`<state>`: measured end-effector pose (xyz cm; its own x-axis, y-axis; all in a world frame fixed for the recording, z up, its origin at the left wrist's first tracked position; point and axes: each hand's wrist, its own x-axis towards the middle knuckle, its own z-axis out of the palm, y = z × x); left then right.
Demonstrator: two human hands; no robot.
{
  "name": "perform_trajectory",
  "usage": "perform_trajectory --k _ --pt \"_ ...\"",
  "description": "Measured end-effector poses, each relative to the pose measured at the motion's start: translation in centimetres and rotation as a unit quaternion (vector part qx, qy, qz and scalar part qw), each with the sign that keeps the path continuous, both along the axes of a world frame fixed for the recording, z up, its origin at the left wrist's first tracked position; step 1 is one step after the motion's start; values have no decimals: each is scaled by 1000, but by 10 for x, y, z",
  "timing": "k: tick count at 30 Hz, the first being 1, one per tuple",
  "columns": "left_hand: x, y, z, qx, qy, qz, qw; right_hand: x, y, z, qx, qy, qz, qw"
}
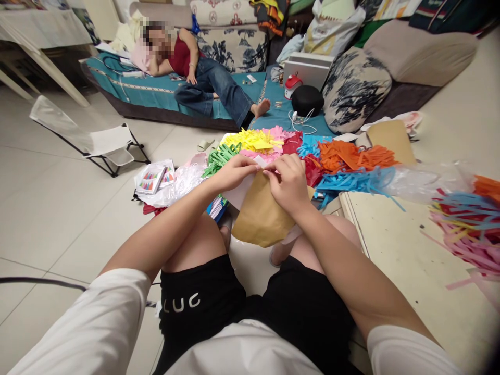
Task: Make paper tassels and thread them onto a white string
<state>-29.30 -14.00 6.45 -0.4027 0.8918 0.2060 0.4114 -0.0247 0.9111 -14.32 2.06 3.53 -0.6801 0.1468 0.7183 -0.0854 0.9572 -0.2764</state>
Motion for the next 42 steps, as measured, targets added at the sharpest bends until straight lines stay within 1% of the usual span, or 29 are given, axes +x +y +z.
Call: perform_trajectory --k 5,12,16,21,30,37,40,42 --pt "1 0 0 -9 -11 4 1000 -1 -1 -1 0 -10 -3 1000" --pt "2 0 1 -17 -2 3 1000 -3 -1 -1 -41 -36 6 998" --pt "1 -1 2 -18 -4 1 1000 -3 0 -3 -54 -18 17 998" --pt "-1 0 -1 -2 -18 3 1000 -4 0 -6 -50 3 15 999" --pt "-8 2 -9 -15 -43 13 999 -4 -2 -4 -57 -1 16 998" --pt "-7 1 -9 -20 -54 7 998 -8 -1 -8 -61 -4 38 997" --pt "-6 2 -8 -23 -43 19 999 -10 0 -10 -62 -2 43 997" --pt "-7 2 -8 -30 -40 38 998 -9 1 -7 -66 -6 56 996"
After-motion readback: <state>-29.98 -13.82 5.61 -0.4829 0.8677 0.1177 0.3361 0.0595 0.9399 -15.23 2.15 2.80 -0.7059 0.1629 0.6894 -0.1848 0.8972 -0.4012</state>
